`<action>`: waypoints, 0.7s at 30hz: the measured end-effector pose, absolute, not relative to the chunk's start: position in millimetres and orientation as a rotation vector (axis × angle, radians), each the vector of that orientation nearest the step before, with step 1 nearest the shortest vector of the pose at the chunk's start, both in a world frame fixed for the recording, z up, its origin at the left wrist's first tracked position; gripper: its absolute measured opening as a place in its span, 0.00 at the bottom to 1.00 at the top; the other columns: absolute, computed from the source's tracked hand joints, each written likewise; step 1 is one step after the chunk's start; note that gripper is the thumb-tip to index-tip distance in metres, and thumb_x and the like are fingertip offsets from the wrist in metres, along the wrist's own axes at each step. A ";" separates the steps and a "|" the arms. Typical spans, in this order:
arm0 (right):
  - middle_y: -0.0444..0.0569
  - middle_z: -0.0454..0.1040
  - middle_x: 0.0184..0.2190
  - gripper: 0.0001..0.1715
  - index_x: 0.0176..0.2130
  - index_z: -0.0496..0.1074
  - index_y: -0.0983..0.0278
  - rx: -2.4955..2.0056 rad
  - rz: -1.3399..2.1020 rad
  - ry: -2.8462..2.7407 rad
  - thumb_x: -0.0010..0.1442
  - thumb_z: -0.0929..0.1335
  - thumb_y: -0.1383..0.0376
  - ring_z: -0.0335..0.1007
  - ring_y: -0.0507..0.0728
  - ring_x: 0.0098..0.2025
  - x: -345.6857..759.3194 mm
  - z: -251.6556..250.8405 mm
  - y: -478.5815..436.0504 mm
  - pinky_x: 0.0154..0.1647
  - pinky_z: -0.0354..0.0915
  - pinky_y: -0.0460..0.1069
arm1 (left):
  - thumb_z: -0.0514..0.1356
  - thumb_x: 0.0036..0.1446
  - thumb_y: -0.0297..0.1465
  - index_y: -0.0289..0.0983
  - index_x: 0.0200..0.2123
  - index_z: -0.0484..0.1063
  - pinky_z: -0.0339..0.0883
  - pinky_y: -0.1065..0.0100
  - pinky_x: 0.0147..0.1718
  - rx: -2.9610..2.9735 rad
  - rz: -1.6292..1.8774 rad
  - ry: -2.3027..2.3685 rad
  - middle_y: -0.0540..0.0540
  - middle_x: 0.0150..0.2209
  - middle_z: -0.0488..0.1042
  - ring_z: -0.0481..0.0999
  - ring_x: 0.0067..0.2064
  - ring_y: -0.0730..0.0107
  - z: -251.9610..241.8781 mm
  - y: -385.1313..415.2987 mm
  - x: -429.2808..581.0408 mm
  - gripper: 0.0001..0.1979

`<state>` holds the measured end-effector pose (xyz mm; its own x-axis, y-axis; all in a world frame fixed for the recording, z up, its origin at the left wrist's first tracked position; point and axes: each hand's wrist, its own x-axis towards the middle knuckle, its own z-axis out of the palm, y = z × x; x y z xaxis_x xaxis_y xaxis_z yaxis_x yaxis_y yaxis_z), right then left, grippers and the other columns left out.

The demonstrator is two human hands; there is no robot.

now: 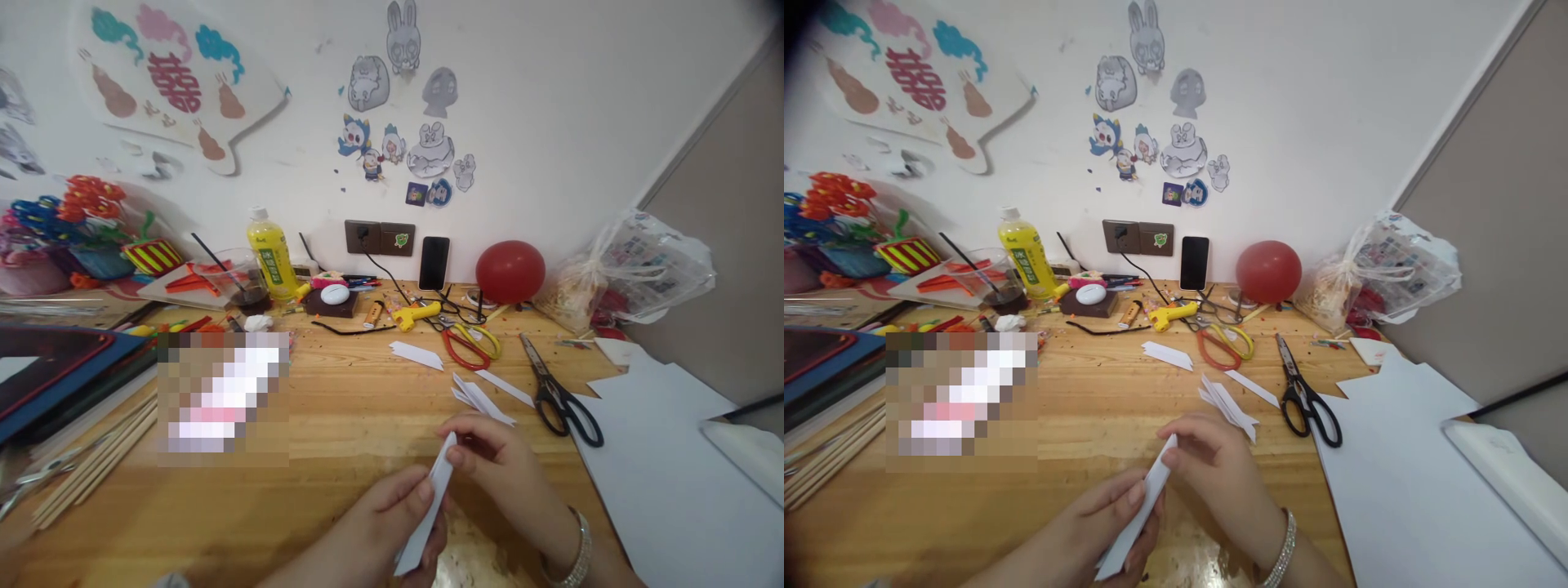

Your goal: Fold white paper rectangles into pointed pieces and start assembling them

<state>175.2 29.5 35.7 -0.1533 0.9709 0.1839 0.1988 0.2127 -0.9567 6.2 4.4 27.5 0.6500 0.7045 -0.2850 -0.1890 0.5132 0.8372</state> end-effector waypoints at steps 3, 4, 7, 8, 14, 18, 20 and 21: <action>0.49 0.75 0.29 0.17 0.33 0.77 0.64 -1.145 1.052 -1.552 0.52 0.71 0.53 0.70 0.55 0.32 173.9 34.2 28.6 0.34 0.67 0.49 | 0.54 0.53 0.52 0.37 0.30 0.61 0.48 0.76 0.16 0.912 0.599 0.656 0.57 0.20 0.60 0.55 0.16 0.82 23.7 3.4 6.5 0.22; 0.49 0.75 0.29 0.17 0.33 0.77 0.64 -1.138 1.041 -1.562 0.52 0.70 0.52 0.70 0.55 0.32 174.5 33.7 28.6 0.33 0.67 0.49 | 0.54 0.53 0.52 0.37 0.31 0.62 0.49 0.76 0.17 0.956 0.610 0.657 0.58 0.20 0.58 0.54 0.17 0.81 22.9 3.1 6.2 0.22; 0.49 0.74 0.30 0.19 0.35 0.76 0.63 -1.095 0.969 -1.647 0.54 0.69 0.51 0.70 0.56 0.33 179.4 33.4 30.0 0.35 0.67 0.49 | 0.53 0.57 0.46 0.37 0.37 0.67 0.58 0.75 0.22 1.253 0.687 0.760 0.55 0.23 0.61 0.60 0.23 0.76 24.0 3.0 3.9 0.17; 0.49 0.75 0.31 0.19 0.36 0.76 0.63 -1.064 0.950 -1.712 0.56 0.68 0.51 0.70 0.56 0.34 181.8 34.1 30.9 0.37 0.67 0.49 | 0.52 0.60 0.42 0.38 0.40 0.68 0.62 0.73 0.27 1.392 0.709 0.812 0.52 0.26 0.65 0.65 0.27 0.73 25.3 3.5 2.9 0.14; 0.47 0.75 0.30 0.18 0.37 0.74 0.61 -0.960 0.793 -2.231 0.64 0.61 0.54 0.69 0.54 0.34 192.3 42.2 37.0 0.37 0.64 0.48 | 0.49 0.59 0.26 0.41 0.44 0.70 0.67 0.67 0.40 1.910 0.654 1.043 0.45 0.40 0.77 0.76 0.40 0.63 27.0 8.7 -1.9 0.14; 0.46 0.72 0.27 0.22 0.34 0.72 0.62 -0.893 0.629 -2.350 0.66 0.57 0.54 0.67 0.54 0.31 192.7 41.7 37.6 0.33 0.62 0.47 | 0.50 0.57 0.26 0.39 0.37 0.72 0.67 0.71 0.30 2.100 0.578 1.171 0.45 0.33 0.78 0.77 0.32 0.64 20.2 8.5 -2.9 0.11; 0.47 0.72 0.27 0.23 0.35 0.71 0.63 -0.852 0.598 -2.361 0.66 0.56 0.53 0.66 0.53 0.31 192.9 40.4 37.0 0.32 0.62 0.46 | 0.51 0.57 0.26 0.39 0.39 0.71 0.67 0.71 0.28 2.168 0.567 1.179 0.44 0.33 0.79 0.77 0.31 0.63 18.3 8.2 -3.1 0.11; 0.47 0.72 0.27 0.23 0.36 0.71 0.64 -0.836 0.589 -2.365 0.66 0.56 0.53 0.65 0.54 0.31 193.0 40.0 36.8 0.31 0.62 0.46 | 0.51 0.56 0.26 0.39 0.41 0.71 0.67 0.71 0.28 2.196 0.561 1.173 0.44 0.34 0.79 0.77 0.31 0.63 17.9 8.2 -3.2 0.12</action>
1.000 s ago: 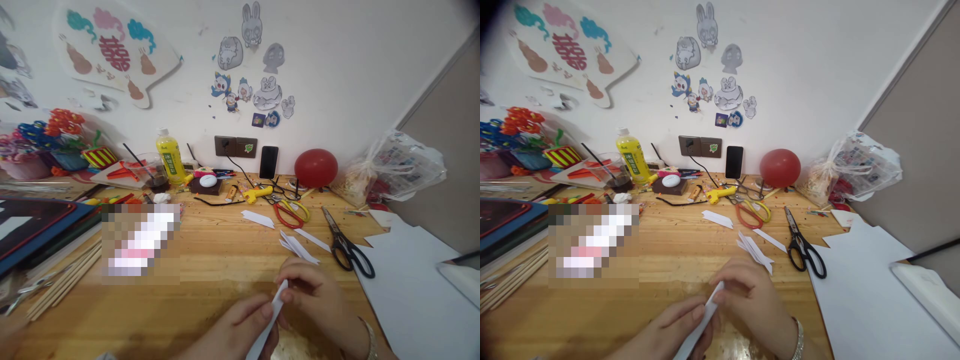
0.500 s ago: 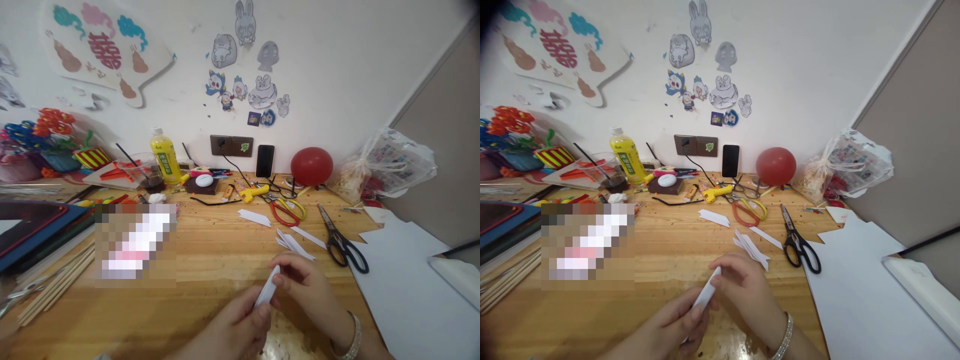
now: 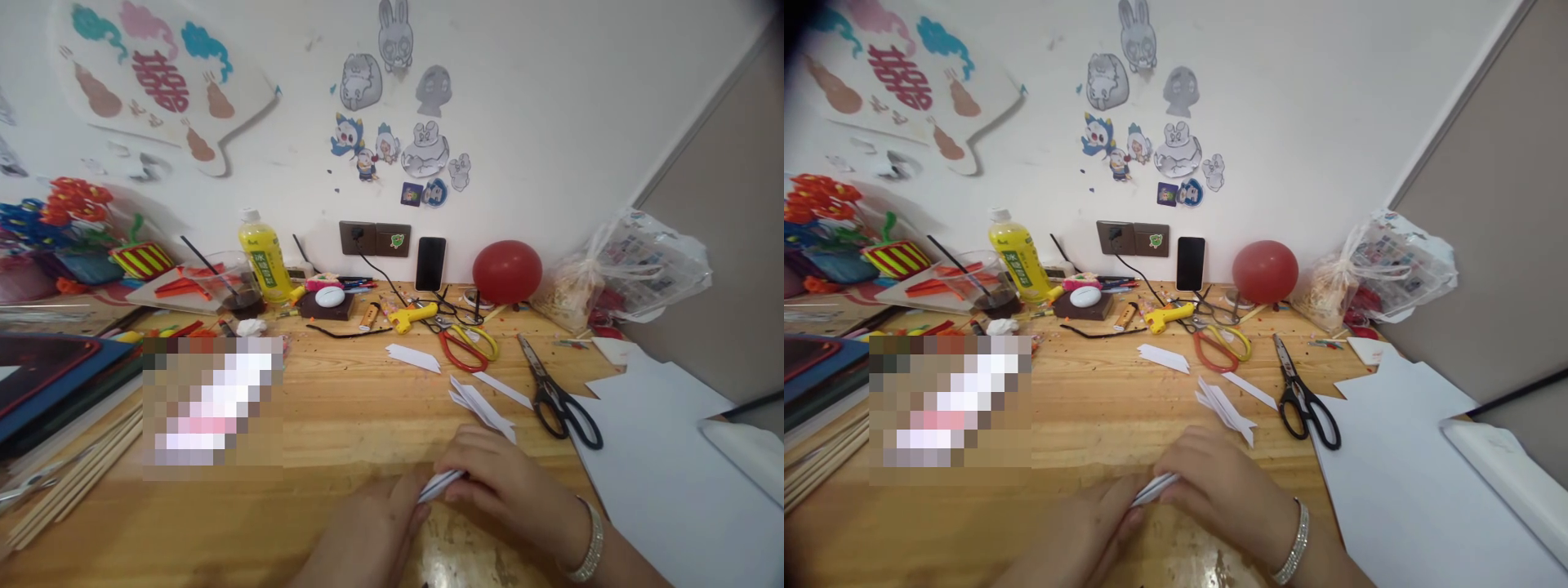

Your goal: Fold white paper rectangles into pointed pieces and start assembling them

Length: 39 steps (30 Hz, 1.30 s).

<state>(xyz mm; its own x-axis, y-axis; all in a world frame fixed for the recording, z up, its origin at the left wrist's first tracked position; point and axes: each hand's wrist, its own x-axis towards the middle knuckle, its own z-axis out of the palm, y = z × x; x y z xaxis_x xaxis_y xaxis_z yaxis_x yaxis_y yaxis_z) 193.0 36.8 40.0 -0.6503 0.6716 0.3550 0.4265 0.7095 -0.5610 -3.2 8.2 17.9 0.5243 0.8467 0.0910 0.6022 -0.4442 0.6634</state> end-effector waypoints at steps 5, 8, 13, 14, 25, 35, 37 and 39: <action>0.47 0.70 0.26 0.24 0.33 0.71 0.63 -0.849 0.578 -2.360 0.66 0.56 0.52 0.64 0.54 0.31 192.4 41.7 36.7 0.32 0.62 0.47 | 0.52 0.55 0.26 0.41 0.35 0.71 0.62 0.73 0.22 2.260 0.602 1.169 0.49 0.27 0.78 0.75 0.25 0.66 15.5 9.2 -3.4 0.10; 0.48 0.71 0.27 0.24 0.32 0.71 0.63 -0.886 0.610 -2.363 0.65 0.57 0.52 0.65 0.55 0.31 191.0 41.9 37.1 0.31 0.63 0.48 | 0.51 0.56 0.27 0.41 0.31 0.71 0.59 0.74 0.21 2.264 0.590 1.210 0.51 0.25 0.76 0.73 0.23 0.69 12.7 9.8 -3.2 0.09; 0.48 0.73 0.27 0.24 0.32 0.71 0.63 -0.889 0.698 -2.382 0.65 0.57 0.51 0.68 0.55 0.31 191.0 37.1 37.0 0.32 0.64 0.48 | 0.52 0.56 0.27 0.41 0.30 0.70 0.57 0.73 0.21 2.310 0.565 1.206 0.50 0.24 0.75 0.71 0.23 0.68 12.9 10.6 -2.8 0.09; 0.48 0.73 0.27 0.23 0.31 0.71 0.63 -0.890 0.700 -2.390 0.65 0.58 0.52 0.68 0.55 0.31 191.1 36.5 36.9 0.32 0.64 0.48 | 0.52 0.56 0.27 0.41 0.29 0.70 0.58 0.73 0.21 2.301 0.566 1.201 0.50 0.24 0.75 0.71 0.23 0.68 13.3 10.6 -2.8 0.08; 0.47 0.74 0.26 0.23 0.34 0.73 0.63 -0.869 0.708 -2.346 0.64 0.58 0.52 0.69 0.54 0.30 187.7 41.2 37.3 0.32 0.65 0.46 | 0.48 0.59 0.26 0.38 0.35 0.69 0.59 0.72 0.23 2.364 0.299 1.256 0.46 0.28 0.77 0.74 0.26 0.65 14.7 10.3 -2.0 0.10; 0.48 0.73 0.26 0.20 0.33 0.74 0.65 -0.921 0.882 -2.231 0.63 0.62 0.53 0.68 0.53 0.30 188.0 36.1 35.7 0.32 0.63 0.45 | 0.46 0.59 0.25 0.38 0.34 0.67 0.59 0.71 0.24 2.290 0.212 1.266 0.46 0.29 0.76 0.74 0.27 0.65 18.4 9.5 -1.4 0.10; 0.48 0.73 0.27 0.22 0.33 0.74 0.65 -0.924 0.916 -2.210 0.62 0.62 0.52 0.68 0.53 0.30 188.3 34.3 35.8 0.32 0.63 0.45 | 0.46 0.60 0.25 0.38 0.34 0.66 0.59 0.71 0.25 2.286 0.219 1.260 0.46 0.28 0.75 0.73 0.27 0.66 18.7 8.1 -2.2 0.10; 0.48 0.73 0.27 0.23 0.33 0.74 0.65 -0.917 0.946 -2.200 0.62 0.62 0.50 0.68 0.53 0.30 188.6 32.8 36.0 0.32 0.63 0.46 | 0.46 0.60 0.26 0.38 0.34 0.66 0.59 0.72 0.25 2.284 0.225 1.246 0.46 0.28 0.75 0.73 0.28 0.66 19.5 7.3 -2.9 0.10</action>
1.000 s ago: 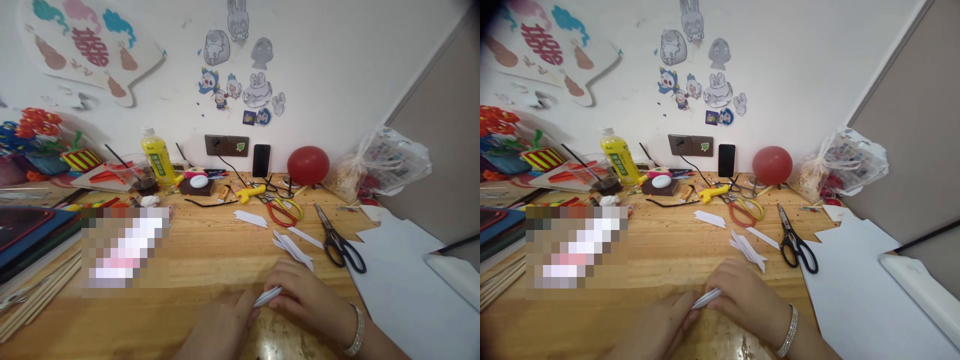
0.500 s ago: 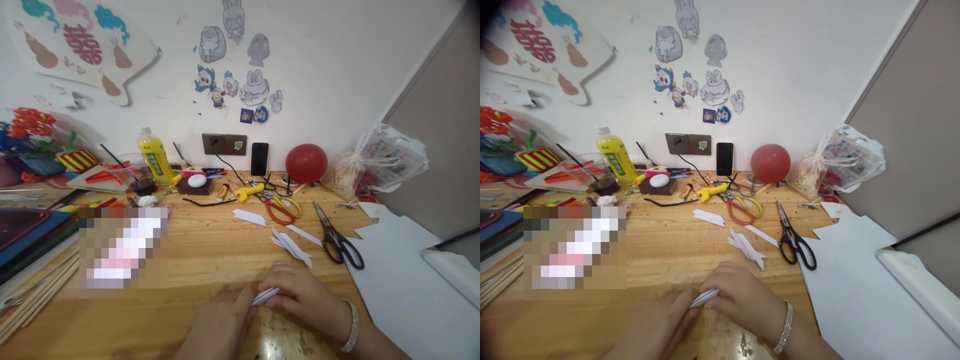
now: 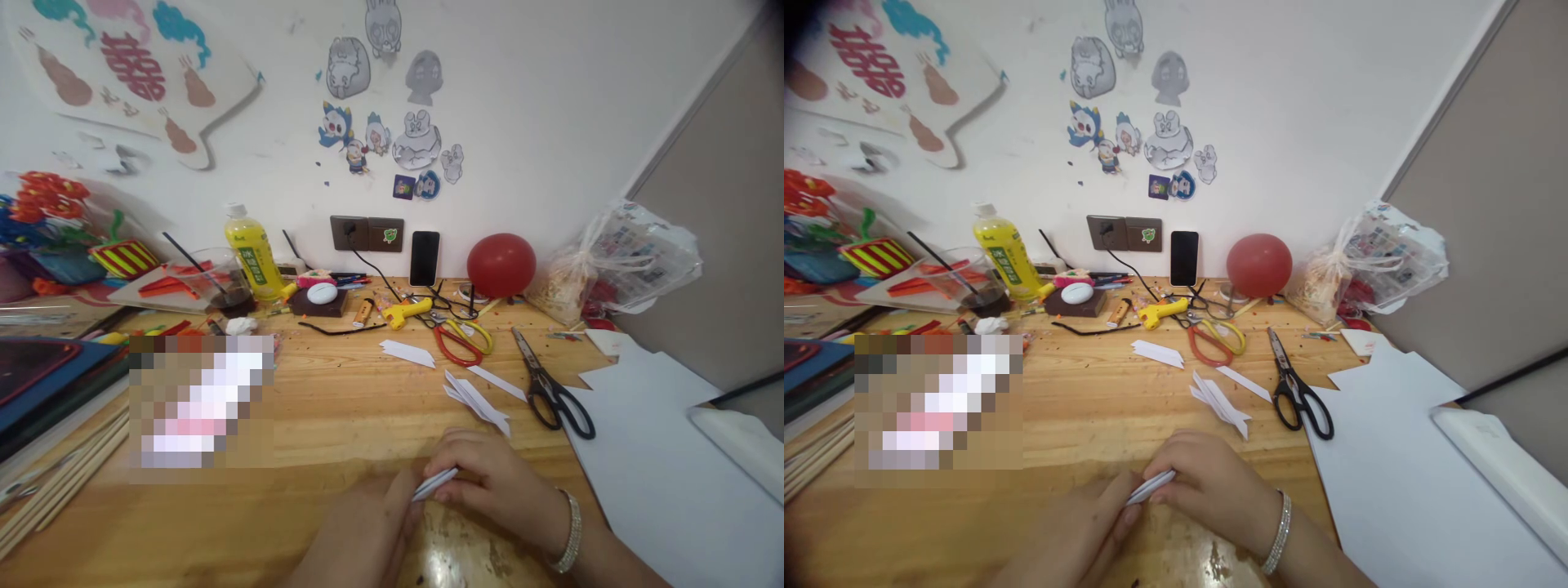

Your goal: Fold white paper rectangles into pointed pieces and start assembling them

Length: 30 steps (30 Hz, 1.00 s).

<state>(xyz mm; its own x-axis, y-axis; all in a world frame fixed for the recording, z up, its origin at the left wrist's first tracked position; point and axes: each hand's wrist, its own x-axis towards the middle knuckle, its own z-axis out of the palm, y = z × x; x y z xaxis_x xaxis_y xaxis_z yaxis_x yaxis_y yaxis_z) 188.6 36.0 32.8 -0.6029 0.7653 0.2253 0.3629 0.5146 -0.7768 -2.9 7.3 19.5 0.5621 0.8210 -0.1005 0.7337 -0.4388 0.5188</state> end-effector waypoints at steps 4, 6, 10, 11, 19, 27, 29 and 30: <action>0.48 0.74 0.27 0.22 0.32 0.74 0.64 -0.906 0.989 -2.169 0.60 0.63 0.49 0.68 0.53 0.30 188.7 31.3 35.9 0.32 0.63 0.46 | 0.47 0.60 0.27 0.39 0.34 0.66 0.58 0.72 0.24 2.309 0.228 1.198 0.47 0.28 0.75 0.73 0.27 0.66 21.4 8.4 -2.6 0.09; 0.48 0.74 0.27 0.22 0.32 0.74 0.64 -0.918 1.001 -2.149 0.60 0.64 0.50 0.69 0.53 0.30 188.4 31.3 35.5 0.32 0.63 0.46 | 0.46 0.60 0.27 0.38 0.35 0.66 0.59 0.71 0.24 2.300 0.222 1.203 0.46 0.28 0.75 0.73 0.27 0.66 21.9 9.5 -1.9 0.09; 0.49 0.74 0.27 0.21 0.33 0.75 0.65 -0.934 1.016 -2.108 0.59 0.65 0.51 0.70 0.53 0.30 188.2 32.1 35.3 0.33 0.64 0.46 | 0.46 0.60 0.26 0.37 0.34 0.67 0.60 0.71 0.26 2.253 0.207 1.245 0.45 0.30 0.76 0.74 0.29 0.65 21.1 10.4 -0.8 0.10; 0.49 0.75 0.28 0.21 0.33 0.75 0.66 -0.924 1.019 -2.103 0.59 0.65 0.51 0.70 0.53 0.31 188.3 32.2 35.4 0.33 0.64 0.46 | 0.47 0.59 0.25 0.37 0.34 0.67 0.60 0.71 0.26 2.251 0.209 1.259 0.45 0.31 0.76 0.74 0.29 0.65 20.8 10.4 -0.6 0.10; 0.48 0.76 0.28 0.18 0.33 0.75 0.64 -0.872 0.980 -2.044 0.60 0.65 0.53 0.70 0.52 0.30 193.9 27.3 38.9 0.31 0.64 0.46 | 0.51 0.60 0.29 0.41 0.42 0.70 0.65 0.72 0.35 2.081 0.523 1.121 0.47 0.38 0.78 0.76 0.37 0.66 22.0 13.6 -5.6 0.11; 0.47 0.75 0.28 0.14 0.34 0.74 0.62 -0.958 0.906 -1.953 0.59 0.67 0.54 0.70 0.53 0.31 208.6 23.7 45.7 0.32 0.64 0.46 | 0.54 0.57 0.29 0.39 0.38 0.73 0.67 0.75 0.34 2.083 0.765 1.155 0.48 0.33 0.78 0.77 0.34 0.68 23.5 22.7 -16.4 0.09; 0.47 0.74 0.28 0.14 0.34 0.74 0.62 -0.945 0.865 -1.983 0.60 0.66 0.55 0.69 0.53 0.31 208.4 23.6 45.7 0.33 0.64 0.46 | 0.54 0.57 0.29 0.38 0.37 0.74 0.67 0.76 0.34 2.121 0.808 1.142 0.48 0.32 0.79 0.77 0.33 0.69 22.9 23.1 -16.8 0.09; 0.47 0.74 0.28 0.14 0.34 0.73 0.62 -0.945 0.841 -2.001 0.60 0.66 0.55 0.69 0.53 0.31 208.0 23.9 45.5 0.33 0.63 0.46 | 0.54 0.58 0.29 0.38 0.36 0.74 0.67 0.76 0.33 2.142 0.816 1.137 0.48 0.31 0.79 0.77 0.32 0.69 22.3 23.1 -16.9 0.09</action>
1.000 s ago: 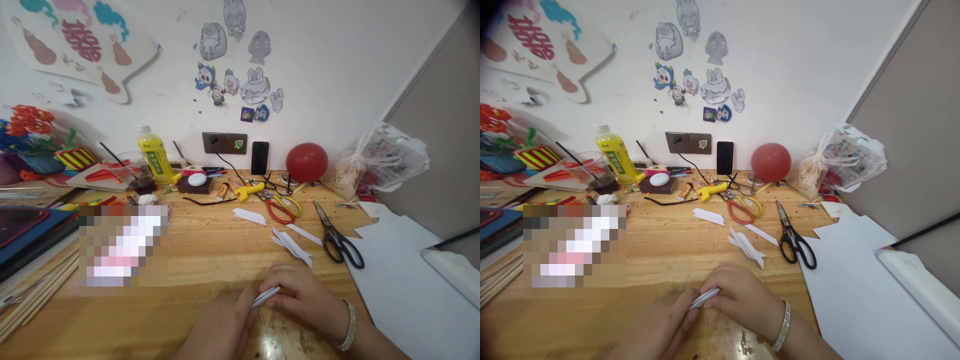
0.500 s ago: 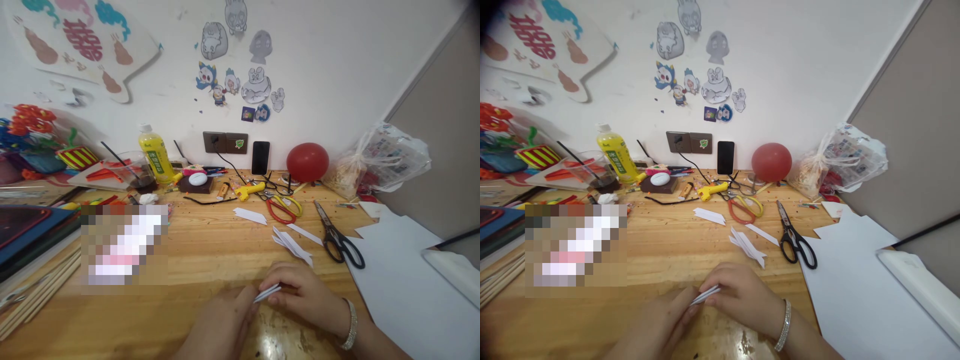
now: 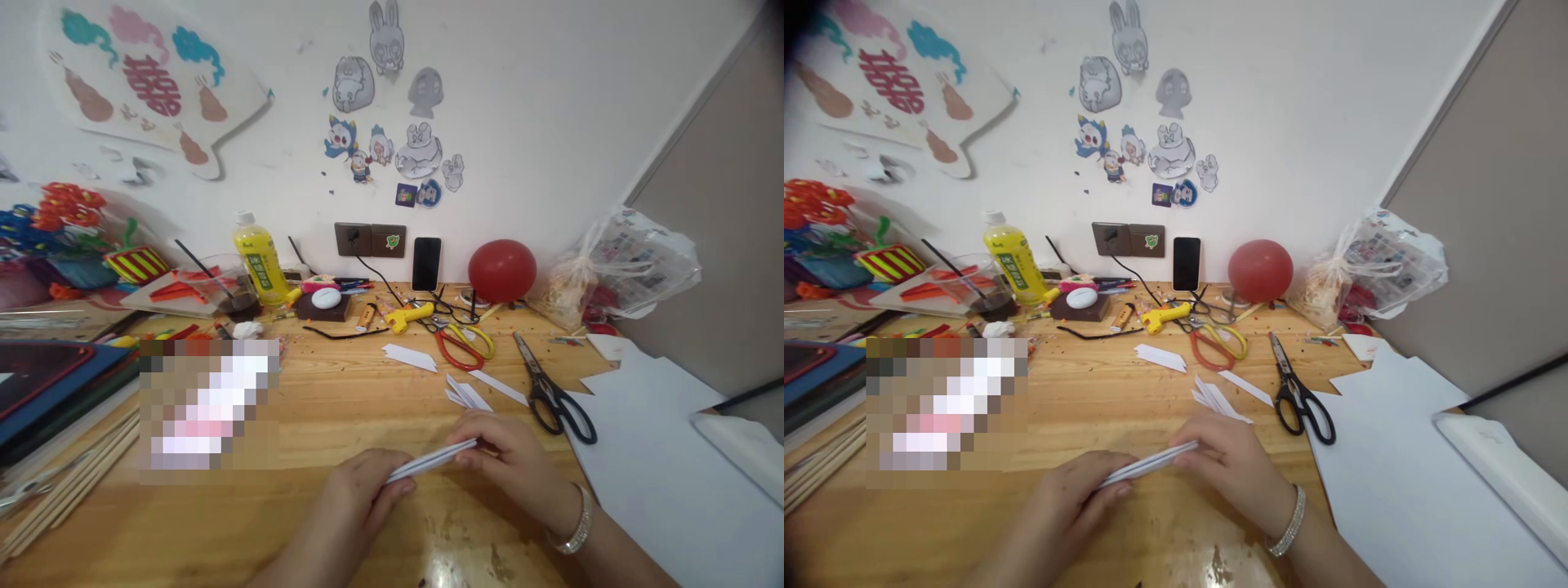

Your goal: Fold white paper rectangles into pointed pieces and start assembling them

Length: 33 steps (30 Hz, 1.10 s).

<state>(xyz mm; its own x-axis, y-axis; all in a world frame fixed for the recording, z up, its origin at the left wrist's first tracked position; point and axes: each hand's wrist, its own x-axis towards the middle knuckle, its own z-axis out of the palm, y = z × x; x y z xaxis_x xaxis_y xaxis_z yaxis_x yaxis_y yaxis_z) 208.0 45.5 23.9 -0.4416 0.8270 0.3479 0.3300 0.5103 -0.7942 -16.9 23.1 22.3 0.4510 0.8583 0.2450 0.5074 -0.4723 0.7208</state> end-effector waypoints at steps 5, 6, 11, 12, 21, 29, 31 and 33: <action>0.47 0.74 0.27 0.18 0.34 0.72 0.62 -0.976 0.756 -2.090 0.63 0.61 0.53 0.68 0.53 0.29 205.8 27.9 43.9 0.31 0.63 0.46 | 0.50 0.60 0.31 0.37 0.30 0.73 0.65 0.77 0.28 2.241 0.807 1.132 0.48 0.26 0.78 0.76 0.27 0.70 19.3 23.1 -16.3 0.13; 0.47 0.73 0.27 0.20 0.34 0.72 0.63 -0.981 0.741 -2.109 0.64 0.60 0.53 0.68 0.53 0.29 205.5 28.9 43.9 0.31 0.63 0.46 | 0.50 0.61 0.31 0.37 0.29 0.73 0.65 0.77 0.27 2.248 0.799 1.139 0.48 0.25 0.77 0.76 0.26 0.70 19.0 23.0 -16.3 0.14; 0.48 0.73 0.28 0.22 0.35 0.71 0.63 -0.961 0.665 -2.271 0.66 0.57 0.53 0.67 0.54 0.32 201.1 33.9 42.5 0.34 0.62 0.48 | 0.47 0.61 0.30 0.37 0.27 0.71 0.62 0.75 0.25 2.245 0.648 1.224 0.48 0.24 0.75 0.74 0.26 0.69 25.9 19.3 -16.0 0.16; 0.48 0.73 0.28 0.23 0.34 0.71 0.63 -0.953 0.640 -2.304 0.67 0.56 0.54 0.67 0.54 0.32 198.9 34.7 41.3 0.34 0.62 0.48 | 0.47 0.61 0.31 0.37 0.26 0.70 0.62 0.74 0.25 2.259 0.575 1.258 0.47 0.24 0.75 0.74 0.27 0.68 29.0 18.1 -15.4 0.16; 0.49 0.70 0.23 0.29 0.30 0.69 0.64 -0.777 0.373 -2.477 0.69 0.49 0.62 0.61 0.54 0.28 168.9 31.2 27.0 0.28 0.60 0.47 | 0.47 0.59 0.27 0.38 0.36 0.70 0.66 0.71 0.37 1.969 0.458 1.064 0.45 0.36 0.78 0.76 0.37 0.66 29.8 12.5 -2.5 0.12; 0.53 0.72 0.44 0.16 0.49 0.66 0.66 -1.455 0.368 -2.253 0.62 0.65 0.65 0.68 0.57 0.45 169.5 51.7 82.1 0.47 0.64 0.52 | 0.51 0.55 0.37 0.37 0.27 0.67 0.65 0.68 0.32 1.593 0.790 1.249 0.48 0.26 0.73 0.72 0.31 0.64 12.7 24.4 -8.8 0.11; 0.57 0.70 0.47 0.15 0.49 0.66 0.69 -1.539 0.304 -2.227 0.62 0.65 0.67 0.65 0.61 0.50 165.1 47.4 109.4 0.51 0.62 0.56 | 0.56 0.51 0.44 0.38 0.24 0.65 0.64 0.69 0.30 1.380 0.906 1.196 0.51 0.22 0.68 0.70 0.29 0.66 11.9 27.7 -7.8 0.15; 0.58 0.69 0.48 0.16 0.49 0.67 0.69 -1.603 0.262 -2.227 0.61 0.66 0.67 0.65 0.62 0.50 159.2 39.1 134.1 0.51 0.62 0.58 | 0.59 0.45 0.49 0.38 0.23 0.63 0.62 0.72 0.24 1.133 0.969 1.129 0.55 0.17 0.63 0.67 0.23 0.70 11.2 30.3 -6.2 0.19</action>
<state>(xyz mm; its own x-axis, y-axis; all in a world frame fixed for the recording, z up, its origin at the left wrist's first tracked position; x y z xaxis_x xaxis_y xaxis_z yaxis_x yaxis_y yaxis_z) 159.2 134.1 39.1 -0.2754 0.9408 0.1974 0.8695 0.3314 -0.3662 -6.2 30.3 11.2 0.1805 0.9687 -0.1704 -0.0214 0.1771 0.9840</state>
